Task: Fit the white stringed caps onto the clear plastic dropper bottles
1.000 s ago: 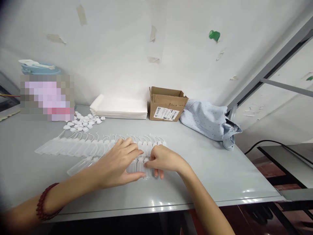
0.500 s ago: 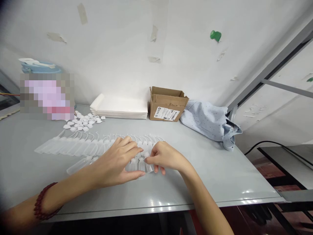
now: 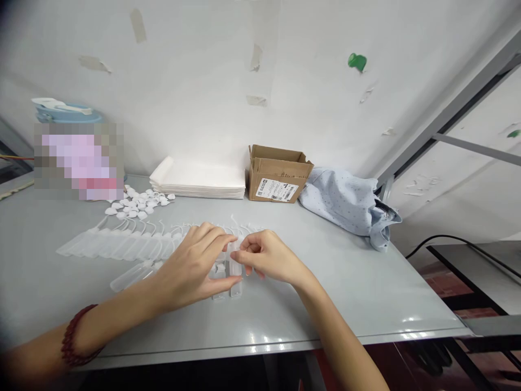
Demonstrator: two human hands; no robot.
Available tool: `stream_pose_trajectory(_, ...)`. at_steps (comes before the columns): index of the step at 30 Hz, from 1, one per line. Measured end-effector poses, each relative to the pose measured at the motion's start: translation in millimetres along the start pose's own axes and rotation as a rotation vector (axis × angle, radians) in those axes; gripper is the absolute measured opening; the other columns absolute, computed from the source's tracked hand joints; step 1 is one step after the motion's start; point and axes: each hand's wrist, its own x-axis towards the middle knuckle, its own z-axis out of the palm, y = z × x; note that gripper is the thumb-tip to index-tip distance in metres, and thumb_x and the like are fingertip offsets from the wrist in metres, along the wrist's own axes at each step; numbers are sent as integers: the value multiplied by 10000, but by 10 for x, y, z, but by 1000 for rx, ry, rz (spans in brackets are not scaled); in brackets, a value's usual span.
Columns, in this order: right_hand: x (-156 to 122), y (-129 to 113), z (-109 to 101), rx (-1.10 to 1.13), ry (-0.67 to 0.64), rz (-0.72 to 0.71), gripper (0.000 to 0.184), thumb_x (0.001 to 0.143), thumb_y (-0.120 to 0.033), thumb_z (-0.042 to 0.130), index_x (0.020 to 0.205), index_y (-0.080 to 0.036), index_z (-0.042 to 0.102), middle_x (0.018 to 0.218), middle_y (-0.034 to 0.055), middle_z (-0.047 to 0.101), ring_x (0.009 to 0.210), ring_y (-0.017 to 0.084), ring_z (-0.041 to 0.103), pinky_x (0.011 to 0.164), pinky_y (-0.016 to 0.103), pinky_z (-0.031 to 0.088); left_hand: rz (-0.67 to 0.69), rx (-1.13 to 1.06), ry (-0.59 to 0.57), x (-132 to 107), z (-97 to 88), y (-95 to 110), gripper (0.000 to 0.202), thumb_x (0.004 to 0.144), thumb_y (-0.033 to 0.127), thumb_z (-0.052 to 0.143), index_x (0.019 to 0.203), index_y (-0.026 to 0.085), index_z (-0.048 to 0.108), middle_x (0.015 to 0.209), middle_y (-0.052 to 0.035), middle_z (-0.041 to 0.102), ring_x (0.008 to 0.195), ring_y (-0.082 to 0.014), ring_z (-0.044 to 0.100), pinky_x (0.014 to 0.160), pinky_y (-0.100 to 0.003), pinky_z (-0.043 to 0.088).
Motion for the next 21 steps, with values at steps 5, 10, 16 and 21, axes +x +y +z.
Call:
stream_pose_trajectory(5, 77, 38, 101, 76, 148, -127, 250, 799, -405, 612, 771, -158, 588, 674, -4, 580, 575, 95, 506, 521, 221, 391, -8, 34, 170, 15, 6, -63, 335, 802, 365, 609, 989, 94, 553, 884, -96, 578, 827, -234, 448, 681, -355, 360)
stream_pose_trajectory(10, 178, 109, 286, 333, 258, -322, 385, 757, -335, 689, 1066, -228, 487, 982, 49, 631, 927, 181, 604, 721, 296, 493, -42, 47, 251, 34, 18, -125, 236, 791, 291, 610, 946, 119, 565, 876, -88, 601, 821, -229, 460, 696, -350, 374)
stream_pose_trajectory(16, 243, 149, 368, 552, 264, -305, 420, 737, -309, 715, 1053, -256, 444, 911, 19, 656, 814, 181, 670, 669, 302, 508, -12, 88, 178, 35, 5, -206, 452, 770, 504, 639, 990, 113, 585, 945, -103, 612, 861, -248, 479, 713, -359, 382)
stream_pose_trajectory(21, 253, 157, 301, 484, 314, -286, 340, 737, -315, 715, 1001, -220, 523, 951, 48, 670, 822, 185, 675, 787, 356, 507, -228, 121, 129, 32, -212, -656, 359, 856, 430, 526, 1008, 116, 612, 909, -96, 640, 918, -259, 508, 803, -377, 403)
